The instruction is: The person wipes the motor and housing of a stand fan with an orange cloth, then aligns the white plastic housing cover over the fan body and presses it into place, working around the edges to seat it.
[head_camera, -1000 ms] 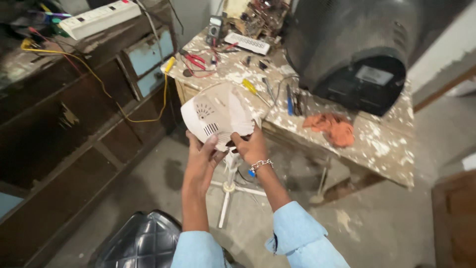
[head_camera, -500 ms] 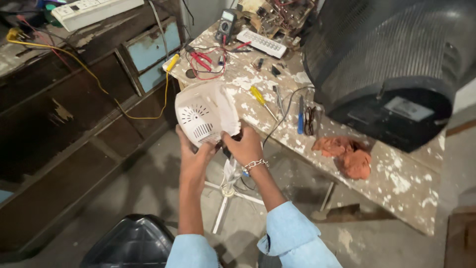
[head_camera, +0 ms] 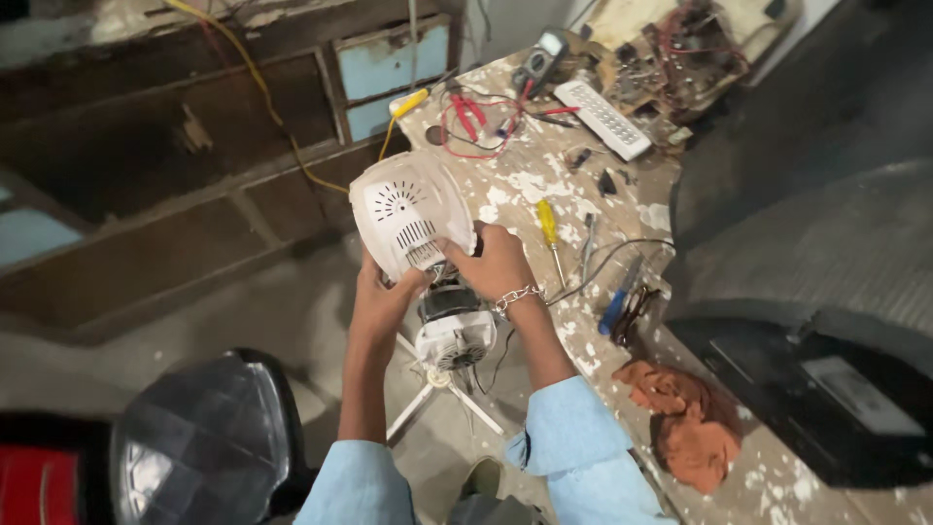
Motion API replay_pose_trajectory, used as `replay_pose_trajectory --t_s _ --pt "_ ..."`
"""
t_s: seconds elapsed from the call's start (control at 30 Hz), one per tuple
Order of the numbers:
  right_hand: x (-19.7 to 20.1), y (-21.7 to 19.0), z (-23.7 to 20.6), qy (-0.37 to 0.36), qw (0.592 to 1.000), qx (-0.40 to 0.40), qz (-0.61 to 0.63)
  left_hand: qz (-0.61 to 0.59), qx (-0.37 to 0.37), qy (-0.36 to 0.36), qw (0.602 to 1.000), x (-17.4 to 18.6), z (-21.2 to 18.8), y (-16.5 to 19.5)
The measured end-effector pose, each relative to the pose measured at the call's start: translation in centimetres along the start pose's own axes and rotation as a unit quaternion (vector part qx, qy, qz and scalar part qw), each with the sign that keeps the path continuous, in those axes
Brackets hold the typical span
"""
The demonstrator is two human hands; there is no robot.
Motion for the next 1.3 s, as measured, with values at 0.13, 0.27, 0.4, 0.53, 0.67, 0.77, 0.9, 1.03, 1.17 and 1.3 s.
replay_pose_trajectory --t_s 0.13,0.27,0.4,0.53,0.67,0.77,0.9,1.03,1.17,1.3 --pt "-0.9 1.2 0.9 -0.085 0.996 0.018 0.029 -0.003 -0.015 0.028 0.999 0.2 -0.3 -1.0" --pt "-3.0 2.2 1.7 -0.081 0.996 0.027 0.038 0.054 -0.045 0.048 0.996 1.1 0.3 -1.1" --pt "-5.3 3.3 2.9 -0.049 0.998 0.044 0.006 0.018 -0.013 0.039 0.999 1.8 2.9 -1.8" --pt "-6.8 3.6 4.6 -0.046 0.997 0.055 -0.026 -0.018 0.080 0.014 0.997 2.3 7.0 -2.9" --pt "-8.0 2.8 5.4 -0.010 0.999 0.023 -0.039 -0.099 0.181 -0.052 0.977 3.1 10.1 -2.9" --pt "-9.0 2.2 6.0 -0.009 0.996 -0.016 -0.083 -0.076 0.190 -0.086 0.975 3.3 12.3 -2.6" --pt "-9.5 2.6 5.6 0.004 1.000 -0.005 0.002 -0.100 0.232 -0.074 0.965 3.2 14.0 -4.0" --pt "-8.1 5.5 4.4 -0.048 0.999 0.011 -0.016 -0.120 0.276 -0.083 0.950 3.2 14.7 -7.1" --pt "-6.7 11.0 5.7 -0.104 0.992 -0.067 0.034 -0.154 0.303 -0.019 0.940 3.6 15.8 -10.6" --pt "-9.0 17.2 7.0 -0.143 0.974 -0.171 0.027 -0.141 0.325 0.046 0.934 5.1 15.3 -14.2"
Point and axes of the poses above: each hand's wrist, its own z-axis towards the middle knuckle, its own x-axis out of the back of the hand, y = z × x, the point moved 2 cm from there along z, towards the middle knuckle, and after that the axes turned 8 degrees about y, right-handed, at the moved point
